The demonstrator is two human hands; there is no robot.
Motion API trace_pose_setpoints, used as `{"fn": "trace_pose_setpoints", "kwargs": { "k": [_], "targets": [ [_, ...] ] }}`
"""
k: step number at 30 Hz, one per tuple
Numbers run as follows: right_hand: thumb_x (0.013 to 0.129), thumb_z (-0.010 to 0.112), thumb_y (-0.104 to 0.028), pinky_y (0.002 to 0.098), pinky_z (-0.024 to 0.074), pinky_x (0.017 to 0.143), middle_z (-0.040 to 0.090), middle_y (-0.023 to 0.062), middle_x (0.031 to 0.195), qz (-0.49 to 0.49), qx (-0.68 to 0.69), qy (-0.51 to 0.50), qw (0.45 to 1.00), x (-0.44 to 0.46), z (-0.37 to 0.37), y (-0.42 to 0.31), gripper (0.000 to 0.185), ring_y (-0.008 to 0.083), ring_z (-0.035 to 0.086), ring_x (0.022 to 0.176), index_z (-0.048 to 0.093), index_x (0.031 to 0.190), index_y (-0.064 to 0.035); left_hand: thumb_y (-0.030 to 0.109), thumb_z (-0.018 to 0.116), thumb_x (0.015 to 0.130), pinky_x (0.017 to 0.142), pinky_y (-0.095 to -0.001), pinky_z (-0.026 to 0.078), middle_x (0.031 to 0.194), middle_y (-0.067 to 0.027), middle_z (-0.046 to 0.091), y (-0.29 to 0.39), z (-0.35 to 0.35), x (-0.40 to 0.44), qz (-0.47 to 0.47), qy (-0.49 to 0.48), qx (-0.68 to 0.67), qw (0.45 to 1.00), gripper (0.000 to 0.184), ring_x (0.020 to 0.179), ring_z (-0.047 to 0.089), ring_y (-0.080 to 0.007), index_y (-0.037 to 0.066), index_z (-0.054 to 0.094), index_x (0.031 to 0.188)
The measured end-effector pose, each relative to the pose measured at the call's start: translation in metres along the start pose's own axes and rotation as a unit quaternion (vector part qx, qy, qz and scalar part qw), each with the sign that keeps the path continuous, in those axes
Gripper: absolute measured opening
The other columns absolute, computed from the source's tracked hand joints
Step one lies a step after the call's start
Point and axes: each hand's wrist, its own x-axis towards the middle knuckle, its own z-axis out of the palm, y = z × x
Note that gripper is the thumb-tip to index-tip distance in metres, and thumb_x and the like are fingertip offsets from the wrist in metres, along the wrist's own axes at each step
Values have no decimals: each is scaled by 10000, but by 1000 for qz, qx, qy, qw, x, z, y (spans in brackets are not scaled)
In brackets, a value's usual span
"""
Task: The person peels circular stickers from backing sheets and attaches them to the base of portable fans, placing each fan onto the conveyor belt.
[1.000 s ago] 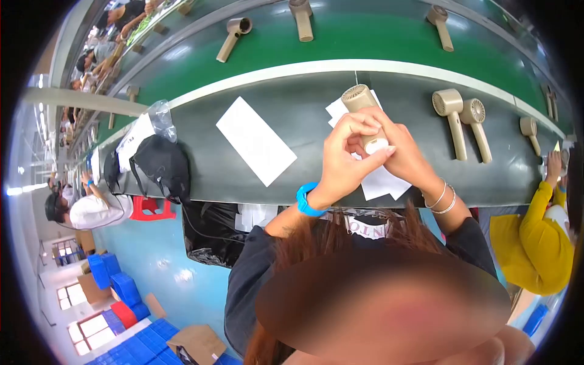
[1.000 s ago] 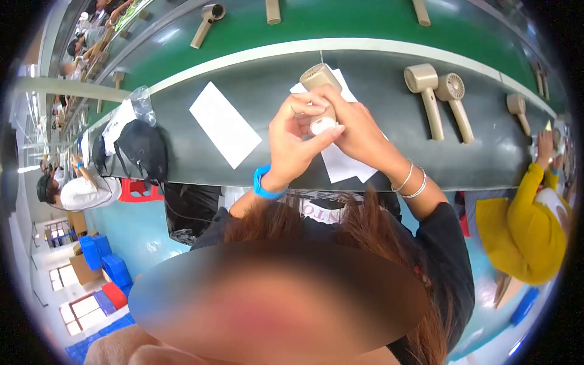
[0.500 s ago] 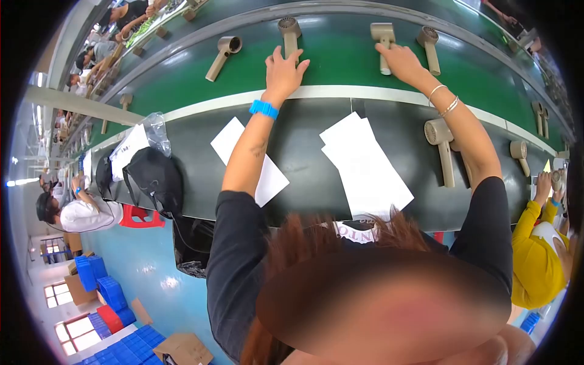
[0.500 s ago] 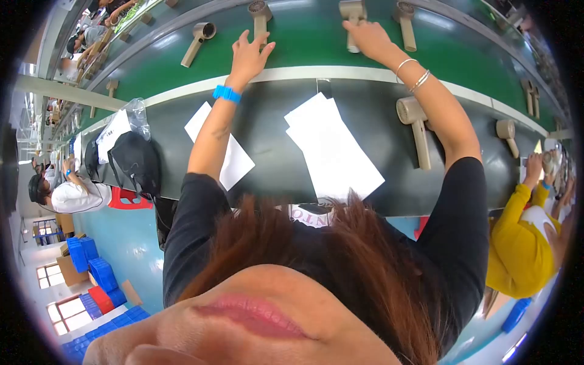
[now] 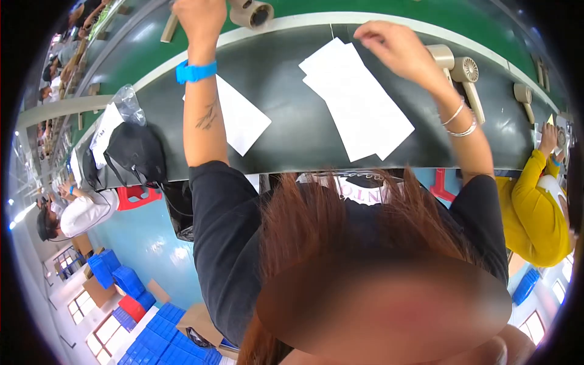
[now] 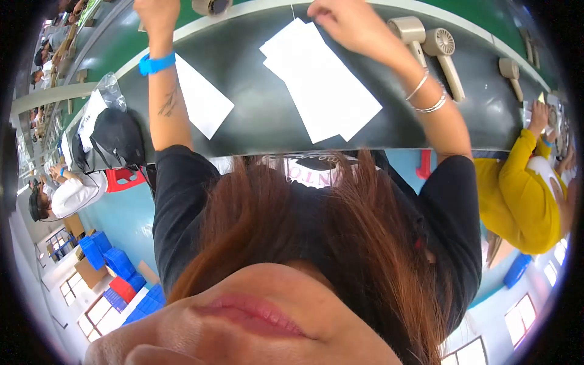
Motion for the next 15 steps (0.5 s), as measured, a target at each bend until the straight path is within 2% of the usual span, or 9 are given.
{"fn": "trace_pose_setpoints", "kwargs": {
  "k": [1, 2, 4, 6, 7, 8, 10, 13, 15],
  "targets": [
    [864, 589, -66, 336, 523, 770, 670, 134, 988, 34, 39, -5, 999, -5, 16, -1, 176, 232, 668, 865, 638, 1014, 12, 151, 690, 867, 699, -244, 478, 905, -64, 675, 14, -9, -7, -88, -24, -80, 993, 252, 778, 597, -99, -14, 654, 1054],
    [856, 607, -80, 338, 523, 758, 663, 139, 954, 26, 10, 21, 999, -8, 34, 2, 181, 242, 666, 838, 639, 1008, 13, 135, 684, 872, 698, -235, 474, 906, -52, 665, 25, -18, -18, -78, -34, -96, 992, 240, 782, 588, -90, -20, 651, 1053],
    [850, 622, -105, 349, 517, 768, 653, 139, 950, 74, -9, 20, 997, -9, 58, 0, 187, 253, 658, 844, 644, 995, 10, 104, 671, 882, 695, -217, 467, 907, -28, 645, 44, -31, -36, -51, -47, -128, 989, 218, 790, 571, -71, -31, 645, 1051],
    [854, 639, -151, 377, 503, 788, 621, 130, 973, 105, -34, 61, 992, -8, 77, -1, 202, 274, 636, 864, 631, 995, -7, 66, 661, 883, 697, -218, 473, 915, -31, 636, 57, -34, -60, -117, -56, -223, 966, 221, 807, 580, -82, -48, 626, 1069],
    [857, 640, -159, 383, 500, 790, 611, 126, 988, 126, -39, 72, 989, -7, 82, -8, 200, 279, 630, 873, 627, 994, -15, 55, 649, 889, 709, -212, 475, 929, -33, 632, 65, -34, -74, -188, -58, -263, 945, 234, 830, 586, -85, -51, 610, 1094],
    [859, 641, -166, 390, 497, 792, 601, 123, 1003, 146, -43, 83, 985, -6, 86, -14, 198, 283, 623, 882, 624, 994, -22, 55, 648, 891, 685, -194, 469, 930, -26, 629, 69, -30, -85, -144, -55, -251, 956, 240, 831, 581, -67, -42, 607, 1106],
    [863, 644, -172, 398, 494, 785, 582, 126, 1013, 154, -93, 107, 978, -4, 94, -21, 201, 300, 612, 885, 607, 993, -22, 85, 671, 868, 738, -278, 498, 1006, -100, 651, 81, -31, -102, -190, -80, -228, 952, 258, 905, 627, -154, -20, 627, 1099],
    [859, 650, -171, 411, 489, 788, 565, 138, 1029, 155, -128, 132, 971, -3, 106, -22, 215, 315, 597, 913, 588, 991, -12, 115, 780, 759, 649, -303, 523, 851, -78, 641, 73, -22, -117, -109, -51, -208, 971, 290, 741, 638, -187, 9, 653, 997],
    [854, 655, -167, 414, 484, 795, 560, 143, 1023, 148, -128, 137, 971, -5, 112, -21, 225, 319, 587, 931, 578, 992, -7, 134, 785, 770, 624, -254, 511, 862, -65, 635, 69, -19, -119, -83, -46, -192, 977, 297, 718, 632, -146, 1, 650, 999]
  ]
}}
